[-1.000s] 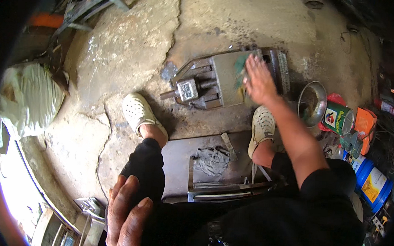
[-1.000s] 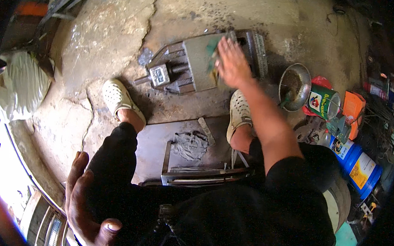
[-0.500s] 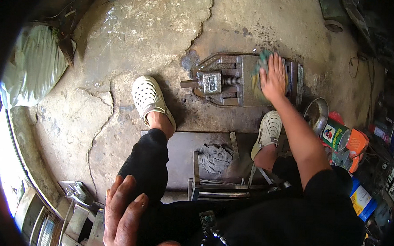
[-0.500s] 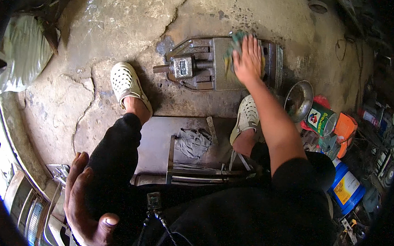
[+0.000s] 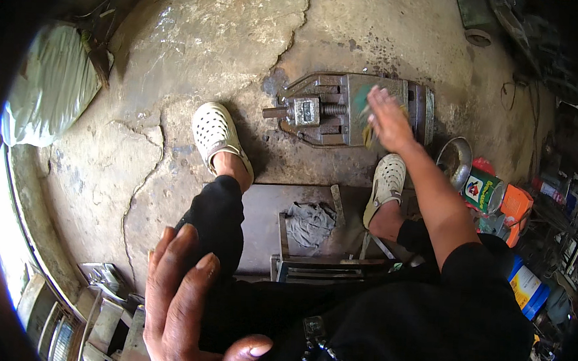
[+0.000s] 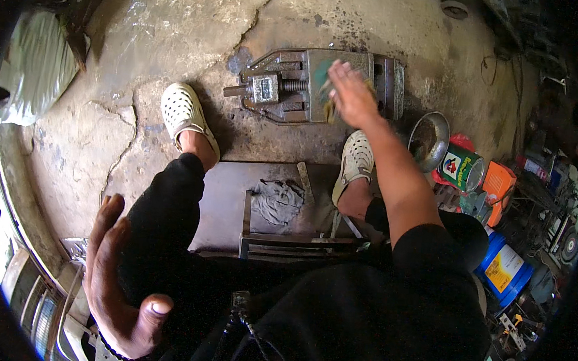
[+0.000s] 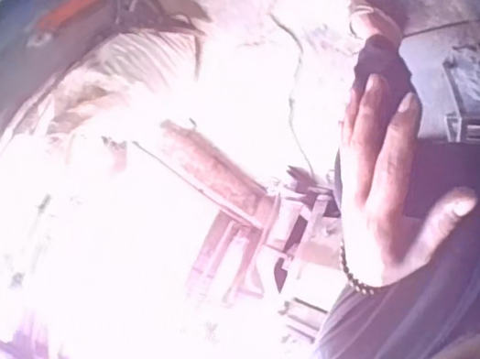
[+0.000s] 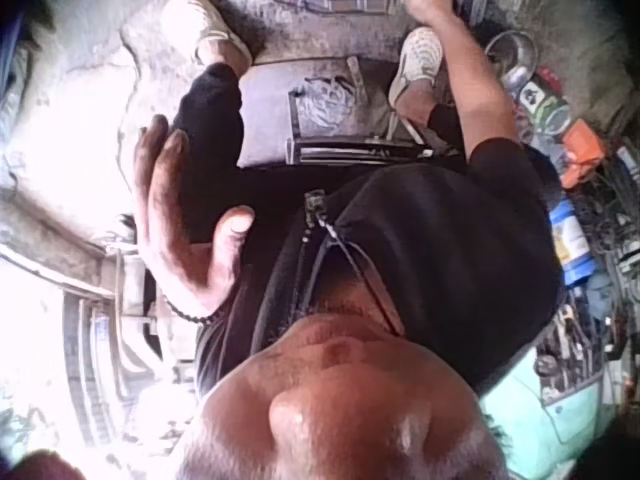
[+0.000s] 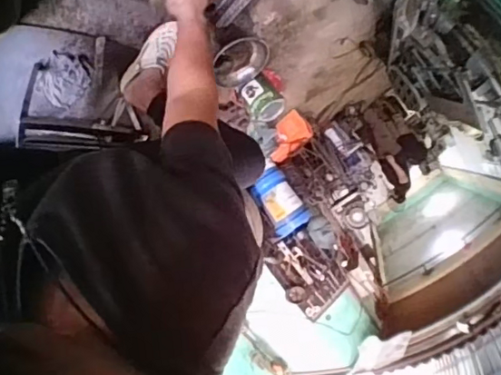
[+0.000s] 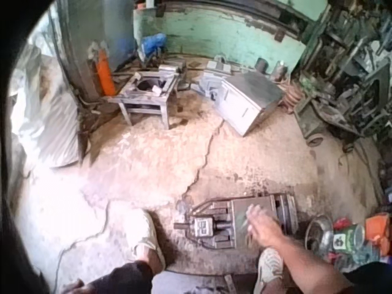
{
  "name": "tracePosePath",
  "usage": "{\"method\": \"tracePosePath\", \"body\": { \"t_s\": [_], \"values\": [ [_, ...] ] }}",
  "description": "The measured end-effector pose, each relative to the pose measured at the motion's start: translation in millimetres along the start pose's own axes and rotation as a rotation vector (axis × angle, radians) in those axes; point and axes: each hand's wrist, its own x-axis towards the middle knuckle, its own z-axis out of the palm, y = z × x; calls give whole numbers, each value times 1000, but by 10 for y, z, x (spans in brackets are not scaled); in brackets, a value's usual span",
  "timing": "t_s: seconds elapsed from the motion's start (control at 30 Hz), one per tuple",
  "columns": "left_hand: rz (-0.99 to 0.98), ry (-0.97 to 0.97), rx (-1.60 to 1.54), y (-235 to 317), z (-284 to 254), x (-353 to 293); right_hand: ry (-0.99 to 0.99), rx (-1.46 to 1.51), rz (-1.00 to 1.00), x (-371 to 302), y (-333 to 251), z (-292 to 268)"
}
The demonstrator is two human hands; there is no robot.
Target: The person cleans a metal part clamped in a bench vise using a green-handled brush and a cloth. The person scrubs the part with the brush and then wipes it with the cloth.
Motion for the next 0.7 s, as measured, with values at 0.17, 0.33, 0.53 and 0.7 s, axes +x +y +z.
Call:
{"method": "tracePosePath", "body": {
  "t_s": [0.17,0.33,0.53,0.7],
  "values": [
    [47,-2,50,77,56,-62,209,70,492,129,-359,81],
    [165,-6,177,187,98,-34,203,477,150,-961,-1236,534],
    [220,80,167,314,213,-93,-466,576,174,-1969,-1693,668],
    [252,100,191,467,195,-221,-414,727,47,-1826,-2008,810]
  ]
}}
